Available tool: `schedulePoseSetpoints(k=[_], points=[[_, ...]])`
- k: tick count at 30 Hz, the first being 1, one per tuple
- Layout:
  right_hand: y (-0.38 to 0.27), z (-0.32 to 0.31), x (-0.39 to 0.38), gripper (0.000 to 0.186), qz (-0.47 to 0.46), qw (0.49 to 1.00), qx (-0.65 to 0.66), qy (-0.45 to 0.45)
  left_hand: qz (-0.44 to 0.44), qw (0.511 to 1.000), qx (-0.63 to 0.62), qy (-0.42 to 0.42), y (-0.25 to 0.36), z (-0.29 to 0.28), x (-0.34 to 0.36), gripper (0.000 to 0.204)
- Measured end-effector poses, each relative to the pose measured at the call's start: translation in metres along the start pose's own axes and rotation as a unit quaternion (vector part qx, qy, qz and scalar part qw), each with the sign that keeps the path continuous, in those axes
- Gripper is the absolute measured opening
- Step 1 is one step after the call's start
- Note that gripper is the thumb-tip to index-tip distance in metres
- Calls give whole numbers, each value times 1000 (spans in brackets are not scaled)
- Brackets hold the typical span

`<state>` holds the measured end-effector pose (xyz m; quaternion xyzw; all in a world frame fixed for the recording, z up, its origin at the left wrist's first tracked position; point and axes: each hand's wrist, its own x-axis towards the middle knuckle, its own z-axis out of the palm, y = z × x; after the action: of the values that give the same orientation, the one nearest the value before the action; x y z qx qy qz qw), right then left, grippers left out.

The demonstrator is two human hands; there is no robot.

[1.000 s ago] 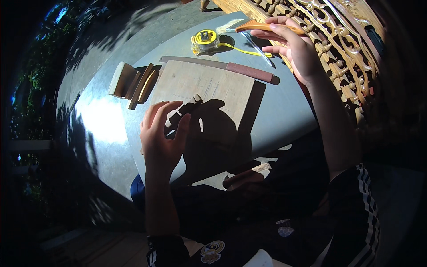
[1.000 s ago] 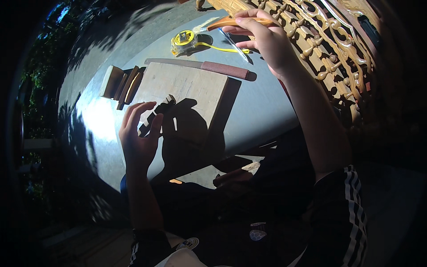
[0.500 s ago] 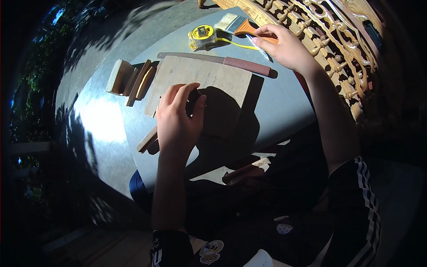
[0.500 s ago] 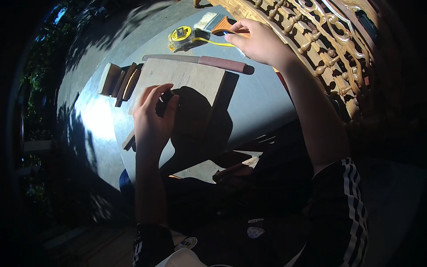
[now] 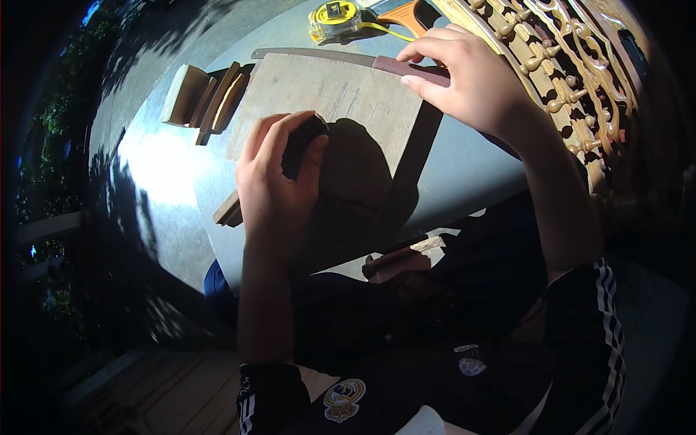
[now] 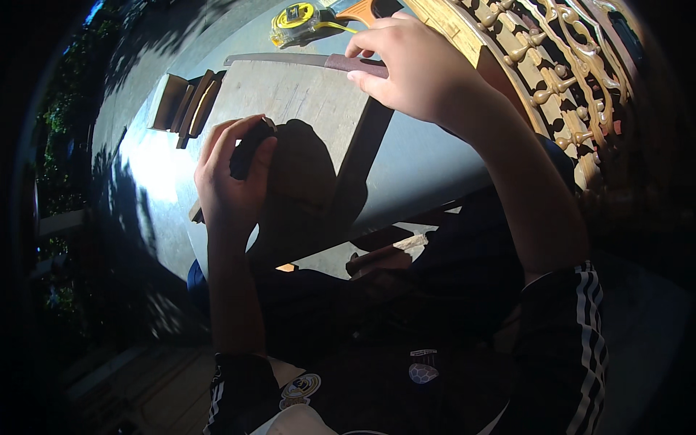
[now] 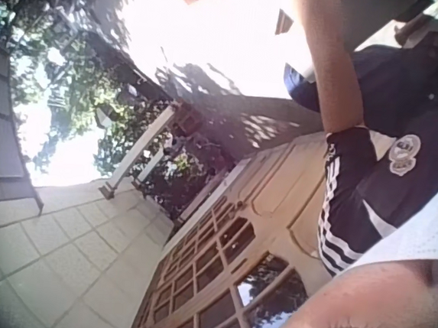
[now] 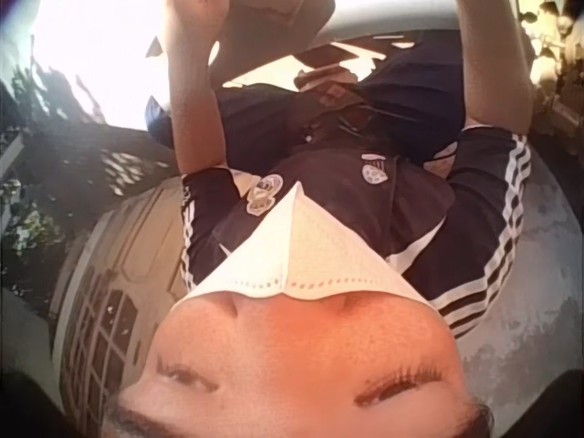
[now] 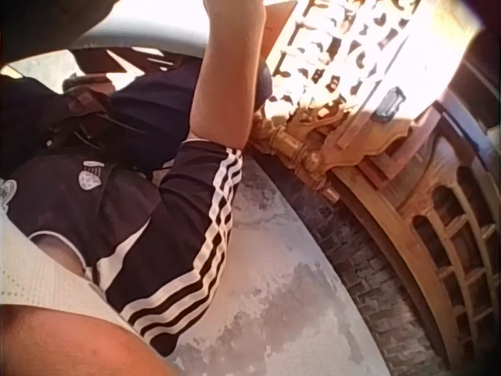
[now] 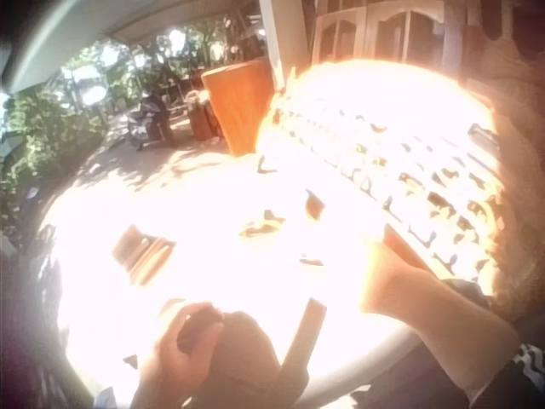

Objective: The recorder measures, marks with a pen and square ruler, and then saws a small piece of wood in a workshop environment.

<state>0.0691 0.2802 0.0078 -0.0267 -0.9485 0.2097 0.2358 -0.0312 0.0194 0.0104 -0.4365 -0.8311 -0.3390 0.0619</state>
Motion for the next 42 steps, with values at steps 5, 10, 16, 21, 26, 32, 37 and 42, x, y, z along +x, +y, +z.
schedulePoseSetpoints(k=[5,10,16,21,26,32,37,42], points=[[6,9,-2,25,8,1000,-1,-13,-12,999,39,24,-2,3,-3,28],[6,7,-1,25,45,998,15,-39,0,998,39,54,-7,3,-2,28],[6,10,-1,24,102,990,93,-30,3,998,36,54,-8,8,-2,28],[-3,2,5,20,73,994,79,-38,-44,994,76,64,-7,4,-4,28],[-37,-15,3,14,90,990,106,13,-50,990,89,93,-7,3,-3,30],[-63,-10,-5,14,81,986,126,-69,-104,984,104,102,-10,-1,-4,28],[-61,11,-16,14,-3,988,155,-18,-106,984,106,98,-8,3,-1,27],[-72,11,-19,20,55,980,182,-60,-116,983,103,96,-10,3,-3,28]])
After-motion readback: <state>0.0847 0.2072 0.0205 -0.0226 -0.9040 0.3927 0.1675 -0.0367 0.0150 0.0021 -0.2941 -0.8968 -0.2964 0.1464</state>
